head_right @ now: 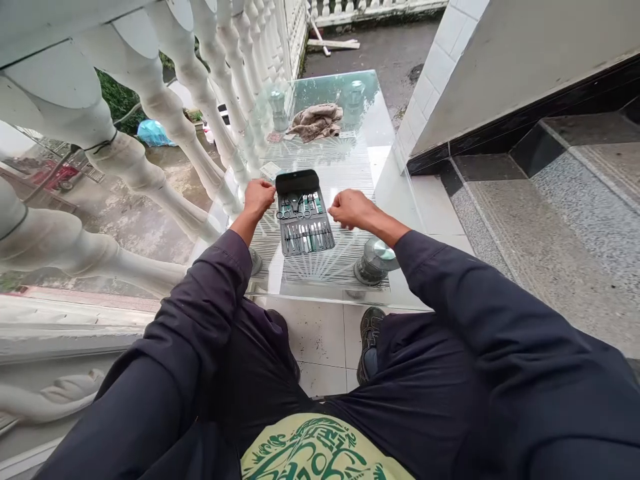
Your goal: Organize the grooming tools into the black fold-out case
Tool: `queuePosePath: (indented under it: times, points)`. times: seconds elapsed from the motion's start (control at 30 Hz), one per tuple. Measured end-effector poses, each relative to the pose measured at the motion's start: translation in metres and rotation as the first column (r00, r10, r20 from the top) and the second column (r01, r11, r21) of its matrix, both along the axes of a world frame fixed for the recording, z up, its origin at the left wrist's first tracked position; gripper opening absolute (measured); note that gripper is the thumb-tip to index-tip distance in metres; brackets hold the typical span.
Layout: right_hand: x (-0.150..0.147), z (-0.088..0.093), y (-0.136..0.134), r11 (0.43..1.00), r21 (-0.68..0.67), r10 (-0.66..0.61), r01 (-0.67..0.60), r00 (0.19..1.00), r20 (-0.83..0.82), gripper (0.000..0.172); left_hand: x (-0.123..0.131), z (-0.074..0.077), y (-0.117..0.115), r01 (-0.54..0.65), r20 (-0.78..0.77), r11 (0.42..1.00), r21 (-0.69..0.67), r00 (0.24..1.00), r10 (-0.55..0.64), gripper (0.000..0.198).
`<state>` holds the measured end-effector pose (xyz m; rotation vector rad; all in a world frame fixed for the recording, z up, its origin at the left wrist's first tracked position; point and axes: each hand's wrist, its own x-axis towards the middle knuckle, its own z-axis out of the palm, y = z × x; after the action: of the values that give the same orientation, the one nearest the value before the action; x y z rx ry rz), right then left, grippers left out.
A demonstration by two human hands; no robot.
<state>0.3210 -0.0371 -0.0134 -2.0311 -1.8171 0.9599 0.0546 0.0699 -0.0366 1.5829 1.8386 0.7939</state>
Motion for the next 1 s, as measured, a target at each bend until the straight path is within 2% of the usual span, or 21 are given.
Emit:
queuePosePath:
  times: [0.07,0.2,0.27,0.37,0.43,0.5,0.63,0.8,0.93,1.0]
  points:
    - [-0.008,0.005,0.014,0.998,0.052,-0.041,0.041,0.999,-0.001,0.027,-0.002,0.007,-0.015,0.043,-0.113,0.999,0.026,0.993,-0.040,0.022]
    - [-0.025,0.007,0.044,0.994,0.101,-0.036,0.030,0.998,0.060,0.012,0.008,0.011,-0.055,0.290,-0.326,0.957,0.024,0.907,-0.266,0.026]
    - [-0.031,0.004,0.058,0.990,0.143,-0.033,0.012,0.988,0.148,0.015,0.021,0.011,-0.077,0.410,-0.443,0.912,-0.002,0.817,-0.369,0.029]
    - [-0.037,0.001,0.075,0.987,0.164,-0.054,0.006,0.955,0.290,0.025,0.043,0.010,-0.107,0.580,-0.577,0.808,-0.106,0.626,-0.525,0.039]
    - [-0.041,0.000,0.083,0.990,0.139,-0.058,0.011,0.939,0.340,0.036,0.055,0.011,-0.121,0.634,-0.615,0.756,-0.164,0.534,-0.581,0.046]
    - [-0.045,0.001,0.087,0.994,0.109,-0.067,0.029,0.929,0.363,0.039,0.062,0.012,-0.130,0.654,-0.629,0.728,-0.205,0.482,-0.610,0.050]
    - [-0.053,0.000,0.093,0.996,0.062,-0.088,0.069,0.922,0.377,0.042,0.065,0.012,-0.135,0.651,-0.642,0.721,-0.235,0.453,-0.618,0.052]
    - [-0.059,-0.003,0.100,0.995,0.083,-0.091,0.062,0.910,0.404,0.046,0.063,0.012,-0.131,0.661,-0.635,0.708,-0.250,0.440,-0.635,0.054]
    - [-0.057,-0.002,0.106,0.985,0.143,-0.145,0.098,0.920,0.364,0.039,0.063,0.011,-0.126,0.675,-0.631,0.690,-0.262,0.421,-0.652,0.054]
    - [-0.054,-0.002,0.111,0.972,0.223,-0.145,0.069,0.927,0.345,0.038,0.062,0.009,-0.124,0.682,-0.629,0.682,-0.265,0.413,-0.658,0.053]
